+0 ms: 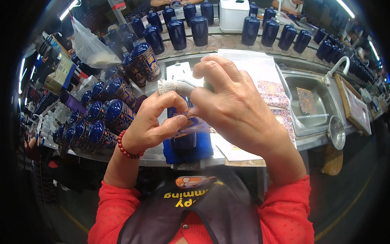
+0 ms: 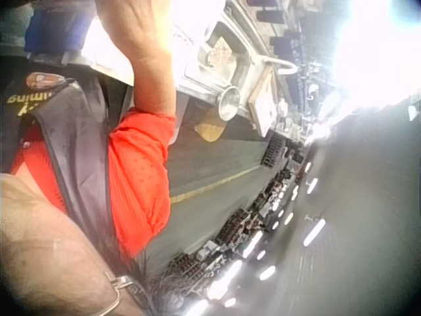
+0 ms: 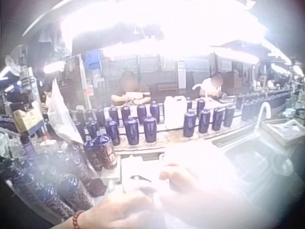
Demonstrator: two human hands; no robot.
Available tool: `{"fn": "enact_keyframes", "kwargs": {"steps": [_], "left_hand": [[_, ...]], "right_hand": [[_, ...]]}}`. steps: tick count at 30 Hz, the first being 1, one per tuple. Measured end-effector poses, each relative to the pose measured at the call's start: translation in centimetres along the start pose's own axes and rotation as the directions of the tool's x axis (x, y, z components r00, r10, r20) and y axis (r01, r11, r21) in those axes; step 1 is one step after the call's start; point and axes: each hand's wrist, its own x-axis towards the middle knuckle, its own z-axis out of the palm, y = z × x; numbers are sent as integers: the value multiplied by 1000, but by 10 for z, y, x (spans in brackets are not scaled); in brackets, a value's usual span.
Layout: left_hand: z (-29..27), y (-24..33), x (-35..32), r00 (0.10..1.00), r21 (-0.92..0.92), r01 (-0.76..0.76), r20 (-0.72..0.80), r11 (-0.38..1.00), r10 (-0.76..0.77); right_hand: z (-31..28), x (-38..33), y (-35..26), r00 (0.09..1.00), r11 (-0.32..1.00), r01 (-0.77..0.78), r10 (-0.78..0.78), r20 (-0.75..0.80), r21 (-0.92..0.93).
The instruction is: The person applies decorative stickers to a blue bottle, using a green squeegee to smooth the surface and remove air bubbles. They rotate the bottle to access different sides and repeat the process with multiple stickers.
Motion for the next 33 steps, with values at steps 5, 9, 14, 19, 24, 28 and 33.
{"fn": "enact_keyframes", "kwargs": {"steps": [5, 9, 14, 19, 24, 28, 33], "left_hand": [[-9, 4, -4, 984, 15, 154, 84, 988, -154], [-16, -3, -7, 978, 1, 157, 139, 988, -155], [-21, -2, -18, 998, 15, 43, 43, 999, -43], [-39, 24, -37, 999, 54, 26, -36, 998, -24], [-38, -3, -44, 972, 98, 231, -64, 968, -225], [-16, -66, -46, 925, -19, 359, -124, 933, -359], [-1, -114, -51, 867, -198, 439, -163, 876, -471]], "right_hand": [[-4, -1, -2, 1000, 1000, -4, 4, -6, -15], [-3, 0, -1, 1000, 1000, -9, 9, -2, 1], [-5, 0, -7, 999, 999, -32, 32, 0, 44], [-18, 3, -15, 998, 971, -33, 21, 53, 236], [23, 7, 7, 991, 938, -103, 68, 117, 331], [87, -9, 30, 945, 847, -296, 192, 266, 441], [130, -25, 52, 940, 842, -329, 249, 232, 429]]}}
